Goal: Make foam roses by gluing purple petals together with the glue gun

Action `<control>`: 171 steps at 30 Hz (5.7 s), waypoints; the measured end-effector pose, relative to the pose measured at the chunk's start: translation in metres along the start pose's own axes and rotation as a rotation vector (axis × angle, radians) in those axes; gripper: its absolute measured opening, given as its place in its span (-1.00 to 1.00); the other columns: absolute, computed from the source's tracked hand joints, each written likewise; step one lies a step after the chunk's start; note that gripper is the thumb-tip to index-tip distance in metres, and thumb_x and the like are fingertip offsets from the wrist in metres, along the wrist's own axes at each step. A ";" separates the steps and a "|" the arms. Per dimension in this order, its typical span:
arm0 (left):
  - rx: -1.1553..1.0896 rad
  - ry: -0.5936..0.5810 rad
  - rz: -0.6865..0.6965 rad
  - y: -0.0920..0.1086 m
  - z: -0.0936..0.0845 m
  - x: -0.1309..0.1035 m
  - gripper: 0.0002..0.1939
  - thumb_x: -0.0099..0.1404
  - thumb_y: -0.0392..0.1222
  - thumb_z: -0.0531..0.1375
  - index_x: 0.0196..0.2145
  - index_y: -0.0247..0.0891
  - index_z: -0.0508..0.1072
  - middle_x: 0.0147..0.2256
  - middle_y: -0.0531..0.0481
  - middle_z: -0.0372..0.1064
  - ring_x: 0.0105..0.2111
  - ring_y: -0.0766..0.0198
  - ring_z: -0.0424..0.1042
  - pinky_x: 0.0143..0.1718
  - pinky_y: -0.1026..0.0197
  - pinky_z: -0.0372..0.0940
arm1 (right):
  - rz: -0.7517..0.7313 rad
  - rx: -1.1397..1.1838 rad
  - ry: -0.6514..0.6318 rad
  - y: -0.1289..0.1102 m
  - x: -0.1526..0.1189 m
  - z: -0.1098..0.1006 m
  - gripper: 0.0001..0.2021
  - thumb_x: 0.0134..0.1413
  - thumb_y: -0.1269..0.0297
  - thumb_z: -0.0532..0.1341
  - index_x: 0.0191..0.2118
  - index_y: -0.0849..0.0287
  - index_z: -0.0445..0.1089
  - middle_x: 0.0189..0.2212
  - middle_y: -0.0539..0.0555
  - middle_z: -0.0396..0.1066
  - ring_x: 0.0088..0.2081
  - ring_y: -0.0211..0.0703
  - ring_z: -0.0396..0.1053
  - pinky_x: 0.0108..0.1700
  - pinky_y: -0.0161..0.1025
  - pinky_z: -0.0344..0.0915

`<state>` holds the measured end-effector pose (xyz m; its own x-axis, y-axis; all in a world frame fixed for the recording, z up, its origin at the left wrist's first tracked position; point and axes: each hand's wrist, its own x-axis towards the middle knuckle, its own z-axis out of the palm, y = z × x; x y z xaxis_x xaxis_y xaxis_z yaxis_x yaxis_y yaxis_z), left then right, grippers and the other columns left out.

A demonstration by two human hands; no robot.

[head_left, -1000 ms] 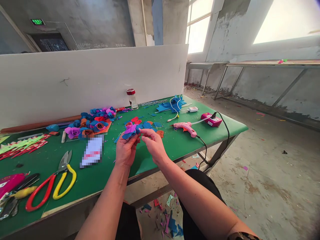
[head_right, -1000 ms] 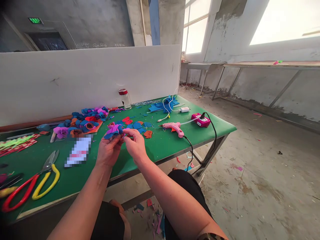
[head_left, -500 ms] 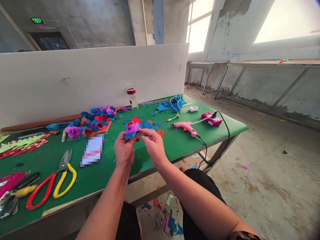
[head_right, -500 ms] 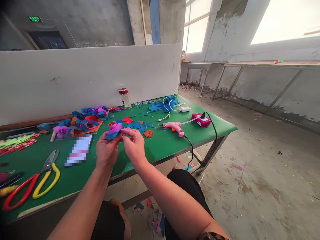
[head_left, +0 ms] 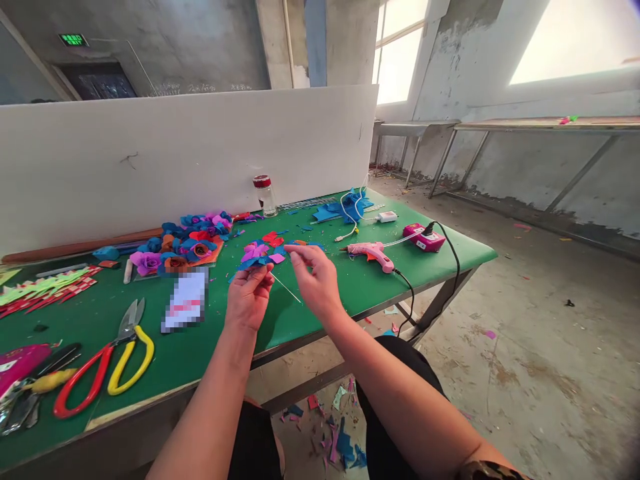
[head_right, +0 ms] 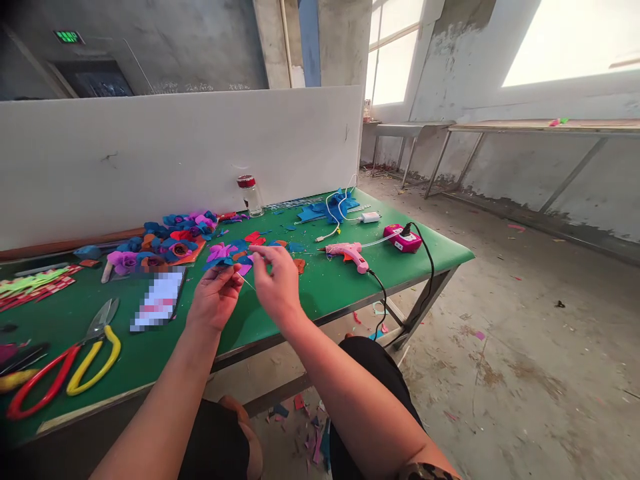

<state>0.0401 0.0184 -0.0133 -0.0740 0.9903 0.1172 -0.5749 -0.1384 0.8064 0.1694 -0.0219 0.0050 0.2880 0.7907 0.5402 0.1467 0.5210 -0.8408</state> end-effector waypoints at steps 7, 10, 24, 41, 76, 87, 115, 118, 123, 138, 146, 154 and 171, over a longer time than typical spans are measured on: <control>-0.056 -0.092 -0.165 0.000 -0.001 -0.002 -0.78 -0.15 -0.42 0.44 -0.48 -0.30 0.56 -0.49 0.00 0.51 -0.49 0.43 0.42 -0.49 0.44 0.32 | 0.387 0.390 -0.146 0.022 0.008 -0.001 -0.81 -0.09 0.16 0.32 -0.40 0.19 0.54 -0.42 0.04 0.54 -0.33 -0.19 0.42 -0.20 -0.25 0.27; -0.038 -0.123 -0.139 -0.003 0.002 -0.004 -0.79 -0.15 -0.40 0.44 -0.50 -0.30 0.56 -0.50 0.02 0.50 -0.49 0.43 0.41 -0.50 0.43 0.31 | 0.337 0.379 -0.157 0.020 0.004 0.004 -0.80 -0.09 0.15 0.33 -0.39 0.18 0.55 -0.41 0.04 0.55 -0.34 -0.17 0.44 -0.21 -0.24 0.29; -0.005 -0.187 -0.100 -0.011 0.006 -0.008 -0.79 -0.12 -0.34 0.46 -0.47 -0.25 0.56 -0.49 0.06 0.49 -0.52 0.43 0.37 -0.44 0.34 0.31 | 0.372 0.380 -0.112 0.018 0.003 0.006 -0.75 -0.18 0.17 0.38 -0.34 0.21 0.54 -0.41 0.07 0.56 -0.39 -0.15 0.48 -0.32 -0.26 0.36; 0.054 -0.175 -0.091 -0.011 0.008 -0.011 -0.72 -0.11 -0.35 0.45 -0.36 -0.25 0.57 -0.47 0.03 0.52 -0.49 0.38 0.44 -0.46 0.34 0.27 | 0.511 0.528 -0.104 0.012 0.006 -0.001 -0.83 -0.22 0.23 0.37 -0.42 0.17 0.53 -0.49 -0.01 0.49 -0.42 -0.26 0.39 -0.24 -0.26 0.28; 0.061 -0.207 -0.124 -0.012 0.006 -0.011 -0.79 -0.08 -0.34 0.44 -0.42 -0.26 0.57 -0.52 0.06 0.47 -0.55 0.43 0.36 -0.50 0.37 0.29 | 0.570 0.612 -0.187 0.019 0.005 -0.002 -0.68 -0.40 0.16 0.47 -0.45 0.20 0.47 -0.50 -0.06 0.44 -0.46 -0.36 0.32 -0.30 -0.34 0.25; 0.083 -0.057 -0.134 -0.010 0.009 -0.009 -0.70 -0.17 -0.37 0.46 -0.42 -0.28 0.53 -0.46 0.02 0.50 -0.43 0.36 0.46 -0.49 0.38 0.27 | 0.456 0.476 -0.173 0.022 0.010 -0.011 -0.73 -0.20 0.07 0.38 -0.43 0.16 0.45 -0.53 -0.08 0.39 -0.48 -0.34 0.27 -0.33 -0.33 0.22; 0.179 -0.031 0.048 -0.014 0.013 -0.013 -0.68 -0.23 -0.31 0.45 -0.43 -0.28 0.51 -0.51 0.08 0.47 -0.53 0.41 0.36 -0.44 0.32 0.24 | 0.216 0.182 -0.185 0.031 0.005 -0.003 -0.76 -0.17 0.17 0.36 -0.38 0.17 0.39 -0.43 -0.04 0.44 -0.47 -0.30 0.33 -0.39 -0.34 0.26; 0.194 -0.044 0.033 -0.013 0.013 -0.016 -0.66 -0.21 -0.29 0.45 -0.39 -0.27 0.53 -0.49 0.08 0.48 -0.54 0.40 0.35 -0.45 0.32 0.24 | 0.202 0.201 -0.168 0.035 0.007 -0.003 -0.79 -0.14 0.17 0.34 -0.40 0.17 0.39 -0.47 -0.04 0.44 -0.45 -0.27 0.34 -0.36 -0.32 0.27; 0.282 -0.072 0.067 -0.012 0.012 -0.015 -0.67 -0.18 -0.24 0.44 -0.39 -0.28 0.51 -0.48 0.06 0.46 -0.54 0.39 0.34 -0.44 0.31 0.25 | 0.217 0.313 -0.195 0.038 0.010 -0.006 -0.76 -0.16 0.15 0.37 -0.40 0.17 0.40 -0.45 -0.04 0.43 -0.42 -0.27 0.36 -0.31 -0.31 0.28; 0.953 -0.097 0.885 0.005 -0.003 -0.031 -0.91 0.18 -0.29 0.22 -0.30 -0.20 0.46 -0.35 0.03 0.47 -0.36 0.28 0.45 -0.27 0.28 0.33 | 0.131 0.662 -0.321 0.029 -0.001 0.004 -0.66 -0.22 0.26 0.46 -0.22 0.08 0.48 -0.32 -0.03 0.48 -0.27 -0.17 0.40 -0.13 -0.27 0.30; 1.205 0.022 1.028 -0.004 0.017 -0.035 -0.93 0.26 -0.30 0.18 -0.39 -0.21 0.38 -0.45 0.05 0.40 -0.45 0.31 0.40 -0.39 0.30 0.31 | 0.446 0.906 -0.193 0.039 -0.004 0.017 -0.73 -0.24 0.28 0.46 -0.29 0.12 0.53 -0.39 -0.04 0.49 -0.40 -0.29 0.34 -0.30 -0.36 0.27; 1.113 -0.228 0.844 -0.008 0.018 -0.036 -0.70 0.27 -0.33 0.15 -0.06 -0.12 0.46 -0.22 -0.03 0.51 -0.26 0.22 0.50 -0.19 0.20 0.38 | 0.553 0.976 -0.088 0.051 0.003 0.014 -0.75 -0.27 0.20 0.49 -0.43 0.17 0.50 -0.50 -0.04 0.45 -0.47 -0.33 0.34 -0.42 -0.40 0.24; 0.601 -0.266 -0.110 0.001 0.015 -0.027 -0.61 0.14 0.12 0.25 -0.29 -0.29 0.52 -0.41 -0.04 0.48 -0.68 0.46 0.19 -0.73 0.39 0.02 | 0.699 0.982 -0.082 0.056 0.010 -0.001 -0.73 -0.28 0.16 0.49 -0.45 0.13 0.45 -0.42 -0.03 0.49 -0.35 -0.25 0.40 -0.32 -0.31 0.33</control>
<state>0.0541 -0.0082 -0.0067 0.2073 0.9738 0.0930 -0.0071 -0.0936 0.9956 0.1812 0.0153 -0.0366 -0.0485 0.9988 0.0094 -0.8085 -0.0338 -0.5876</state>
